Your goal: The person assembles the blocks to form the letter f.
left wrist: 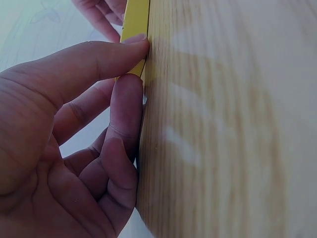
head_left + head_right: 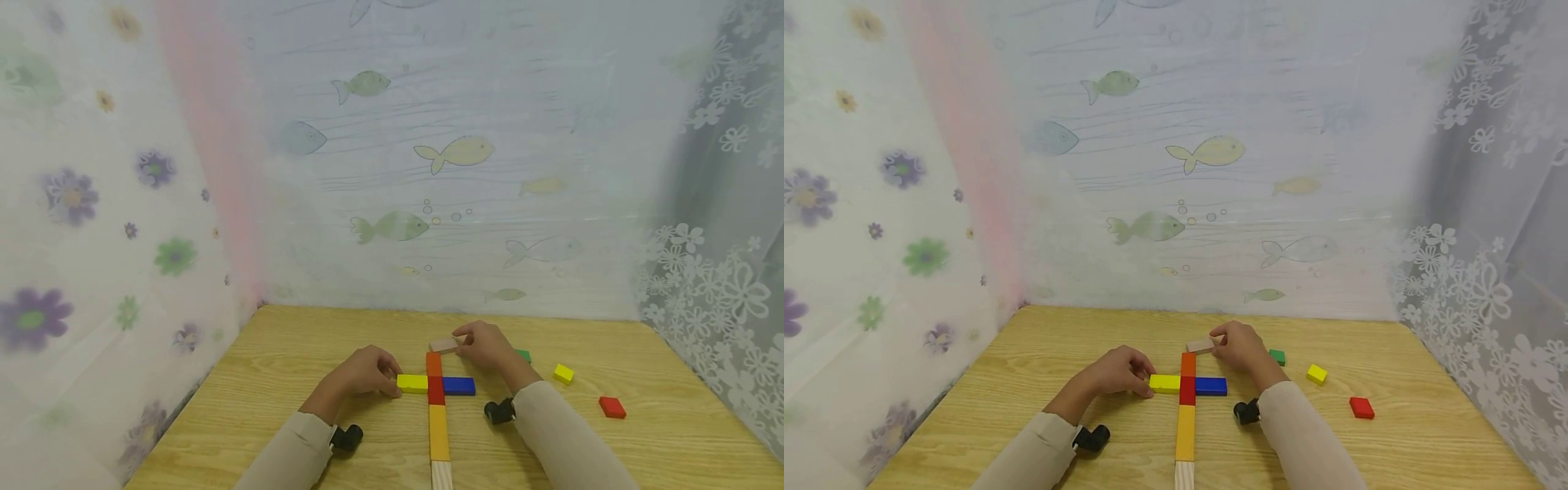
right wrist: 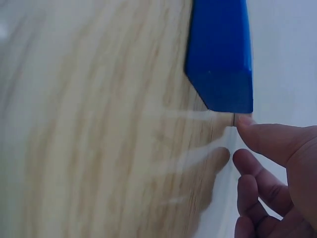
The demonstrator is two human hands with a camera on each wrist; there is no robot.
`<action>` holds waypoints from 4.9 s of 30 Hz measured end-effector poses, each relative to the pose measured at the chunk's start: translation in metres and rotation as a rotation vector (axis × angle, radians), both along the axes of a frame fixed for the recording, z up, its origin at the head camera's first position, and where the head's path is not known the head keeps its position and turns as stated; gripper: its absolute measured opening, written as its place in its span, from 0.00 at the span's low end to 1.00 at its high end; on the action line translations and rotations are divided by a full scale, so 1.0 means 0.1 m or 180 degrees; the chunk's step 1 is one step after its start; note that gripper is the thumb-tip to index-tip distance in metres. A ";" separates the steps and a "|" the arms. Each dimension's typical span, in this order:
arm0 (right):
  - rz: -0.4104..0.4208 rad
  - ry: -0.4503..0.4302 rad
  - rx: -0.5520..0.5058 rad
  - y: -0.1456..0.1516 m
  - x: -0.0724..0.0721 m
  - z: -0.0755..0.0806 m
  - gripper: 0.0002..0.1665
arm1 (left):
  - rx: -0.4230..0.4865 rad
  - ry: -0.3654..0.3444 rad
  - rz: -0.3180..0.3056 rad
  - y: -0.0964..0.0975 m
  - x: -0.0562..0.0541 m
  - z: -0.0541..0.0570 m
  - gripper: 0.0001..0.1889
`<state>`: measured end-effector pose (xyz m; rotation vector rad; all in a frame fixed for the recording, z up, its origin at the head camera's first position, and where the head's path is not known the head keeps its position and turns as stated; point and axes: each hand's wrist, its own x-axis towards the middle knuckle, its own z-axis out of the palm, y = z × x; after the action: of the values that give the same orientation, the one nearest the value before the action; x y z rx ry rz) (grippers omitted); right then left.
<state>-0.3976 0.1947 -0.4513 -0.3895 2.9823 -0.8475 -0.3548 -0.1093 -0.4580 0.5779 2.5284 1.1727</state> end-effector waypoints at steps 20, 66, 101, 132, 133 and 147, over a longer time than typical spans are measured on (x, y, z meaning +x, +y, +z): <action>0.0034 0.0252 -0.0229 0.24 0.07 0.15 0.24 | -0.0006 0.0020 -0.0006 -0.01 0.00 -0.02 0.15; -0.0490 0.0120 -0.0625 1.24 0.45 -0.02 0.33 | -0.0031 0.0058 0.0009 0.01 0.02 0.01 0.13; -0.0509 -0.0071 -0.0634 1.24 0.42 -0.14 0.28 | -0.0011 0.0161 -0.0007 -0.01 0.02 0.00 0.14; -0.0567 -0.0041 -0.0572 1.17 0.45 0.01 0.24 | -0.0073 0.0142 -0.0019 -0.02 0.00 -0.01 0.15; -0.0563 -0.0041 -0.0564 1.16 0.45 0.02 0.24 | -0.0069 0.0148 -0.0026 -0.03 0.00 -0.01 0.15; -0.0550 -0.0026 -0.0569 1.07 0.43 0.05 0.25 | -0.0040 0.0170 -0.0077 -0.03 -0.01 -0.03 0.14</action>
<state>-0.3545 0.3016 -0.4458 -0.1310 2.9751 -1.1326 -0.3555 -0.1122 -0.4608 0.6432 2.5639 1.1468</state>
